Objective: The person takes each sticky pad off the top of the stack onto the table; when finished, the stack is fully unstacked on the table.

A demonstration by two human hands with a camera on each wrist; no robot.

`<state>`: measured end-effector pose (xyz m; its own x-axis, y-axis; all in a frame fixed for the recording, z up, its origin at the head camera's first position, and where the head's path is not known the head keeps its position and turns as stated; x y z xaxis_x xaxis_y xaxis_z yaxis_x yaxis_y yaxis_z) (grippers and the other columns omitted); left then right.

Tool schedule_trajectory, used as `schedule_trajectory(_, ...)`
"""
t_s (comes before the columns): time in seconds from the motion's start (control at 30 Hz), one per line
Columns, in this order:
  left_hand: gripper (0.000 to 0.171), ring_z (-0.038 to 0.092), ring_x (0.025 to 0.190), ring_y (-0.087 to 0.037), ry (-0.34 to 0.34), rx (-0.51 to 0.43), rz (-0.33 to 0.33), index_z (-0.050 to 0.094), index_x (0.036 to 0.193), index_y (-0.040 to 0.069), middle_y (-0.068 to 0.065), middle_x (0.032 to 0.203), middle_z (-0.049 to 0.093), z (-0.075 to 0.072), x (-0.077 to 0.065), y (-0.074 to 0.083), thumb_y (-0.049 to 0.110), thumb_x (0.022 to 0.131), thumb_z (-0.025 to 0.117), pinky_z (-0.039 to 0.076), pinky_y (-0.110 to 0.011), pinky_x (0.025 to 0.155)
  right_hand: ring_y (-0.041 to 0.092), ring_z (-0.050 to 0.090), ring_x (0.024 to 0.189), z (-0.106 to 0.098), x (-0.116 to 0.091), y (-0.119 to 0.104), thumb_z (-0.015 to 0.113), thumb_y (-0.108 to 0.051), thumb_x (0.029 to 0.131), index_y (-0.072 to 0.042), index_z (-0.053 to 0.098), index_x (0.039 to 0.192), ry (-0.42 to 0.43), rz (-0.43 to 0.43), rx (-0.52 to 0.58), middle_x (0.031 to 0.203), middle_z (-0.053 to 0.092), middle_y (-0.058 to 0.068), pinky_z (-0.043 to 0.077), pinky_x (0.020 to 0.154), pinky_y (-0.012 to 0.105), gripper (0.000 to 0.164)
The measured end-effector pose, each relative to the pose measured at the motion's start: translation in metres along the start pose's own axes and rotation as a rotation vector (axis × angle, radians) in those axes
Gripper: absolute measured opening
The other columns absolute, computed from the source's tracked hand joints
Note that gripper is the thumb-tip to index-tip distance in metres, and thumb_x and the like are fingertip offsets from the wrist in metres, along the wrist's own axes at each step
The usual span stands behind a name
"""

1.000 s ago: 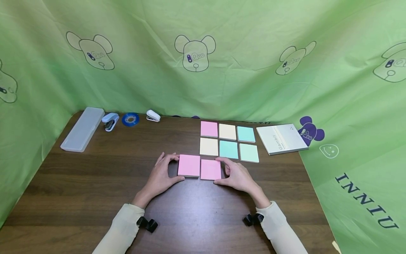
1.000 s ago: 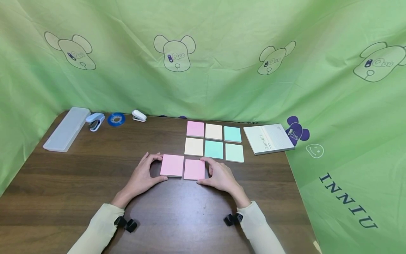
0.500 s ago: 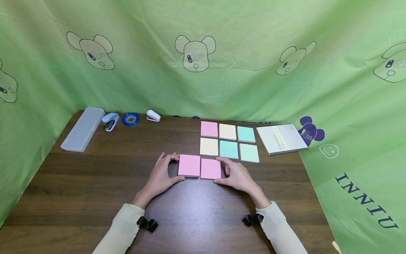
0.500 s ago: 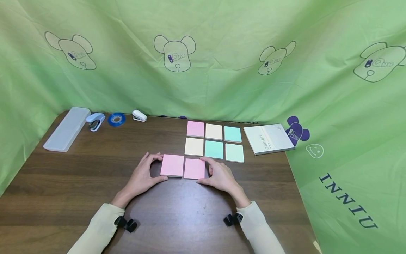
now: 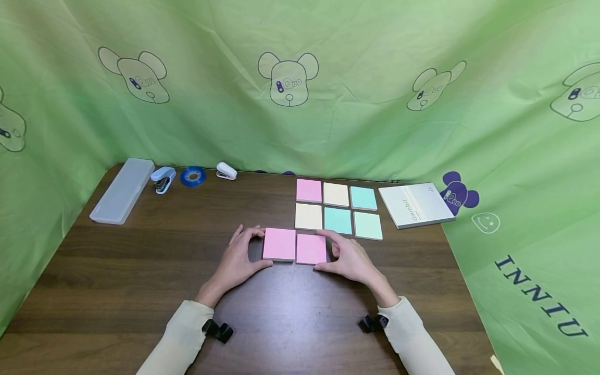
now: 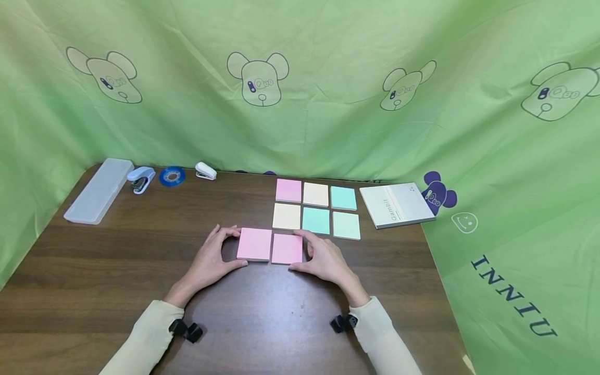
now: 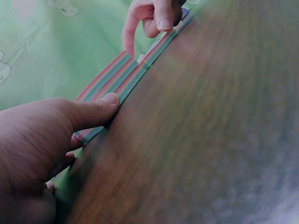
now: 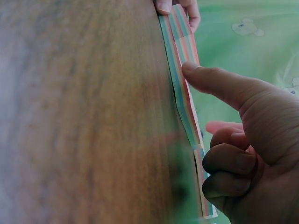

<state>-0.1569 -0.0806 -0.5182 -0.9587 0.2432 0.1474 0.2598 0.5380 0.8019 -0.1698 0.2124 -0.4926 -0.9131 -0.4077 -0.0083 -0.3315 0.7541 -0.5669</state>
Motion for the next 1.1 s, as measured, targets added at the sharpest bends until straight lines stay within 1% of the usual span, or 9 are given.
schedule_trajectory(0.13,0.069,0.052,0.155,-0.035,0.001,-0.002,0.003,0.06,0.133,0.004,-0.018,0.157,0.063,0.0,0.0,0.0,0.016,0.08,0.103,0.013,-0.056,0.141,0.003,0.031,0.065,-0.002,0.001,-0.004,0.102,-0.04,0.078,-0.019,0.063,0.154,0.01,-0.005,0.009,0.075,0.041,-0.011,0.025,0.058,0.023,0.088)
schedule_trajectory(0.37,0.069,0.053,0.154,-0.035,0.002,0.003,0.017,0.059,0.133,0.003,-0.018,0.157,0.064,0.0,0.0,-0.001,0.016,0.08,0.103,0.013,-0.056,0.141,0.003,0.035,0.066,0.0,0.005,-0.012,0.102,-0.045,0.078,-0.018,0.063,0.155,0.024,-0.032,0.008,0.076,0.044,-0.012,0.03,0.058,0.023,0.091)
schedule_trajectory(0.53,0.069,0.053,0.154,-0.035,0.002,0.002,0.018,0.06,0.133,0.003,-0.018,0.157,0.064,0.0,0.0,0.0,0.016,0.08,0.103,0.013,-0.056,0.141,0.003,0.035,0.064,0.002,0.008,-0.022,0.101,-0.047,0.079,-0.018,0.062,0.156,0.027,-0.052,0.007,0.074,0.047,-0.01,0.03,0.055,0.023,0.091)
schedule_trajectory(0.8,0.069,0.053,0.154,-0.035,-0.002,0.006,0.008,0.059,0.133,0.003,-0.018,0.156,0.064,-0.001,0.001,0.001,0.016,0.08,0.103,0.013,-0.056,0.141,0.002,0.033,0.062,0.01,0.017,-0.037,0.1,-0.048,0.08,-0.02,0.062,0.157,0.005,-0.065,0.008,0.072,0.046,-0.011,0.028,0.054,0.023,0.09)
schedule_trajectory(1.1,0.07,0.051,0.156,-0.036,-0.012,0.012,-0.007,0.059,0.135,0.004,-0.019,0.158,0.062,-0.001,0.0,0.001,0.015,0.081,0.102,0.012,-0.057,0.141,0.005,0.039,0.063,0.02,0.027,-0.05,0.099,-0.051,0.08,-0.02,0.059,0.16,-0.026,-0.057,-0.014,0.075,0.052,-0.009,0.033,0.054,0.024,0.094)
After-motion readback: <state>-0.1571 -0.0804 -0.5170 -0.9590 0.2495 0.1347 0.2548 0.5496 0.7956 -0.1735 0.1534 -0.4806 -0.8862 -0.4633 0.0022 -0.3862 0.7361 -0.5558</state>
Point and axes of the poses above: each hand's wrist, its own x-axis towards the middle knuckle, its own z-axis out of the palm, y = z × x, the point moved 6 cm from there along x, towards the middle knuckle
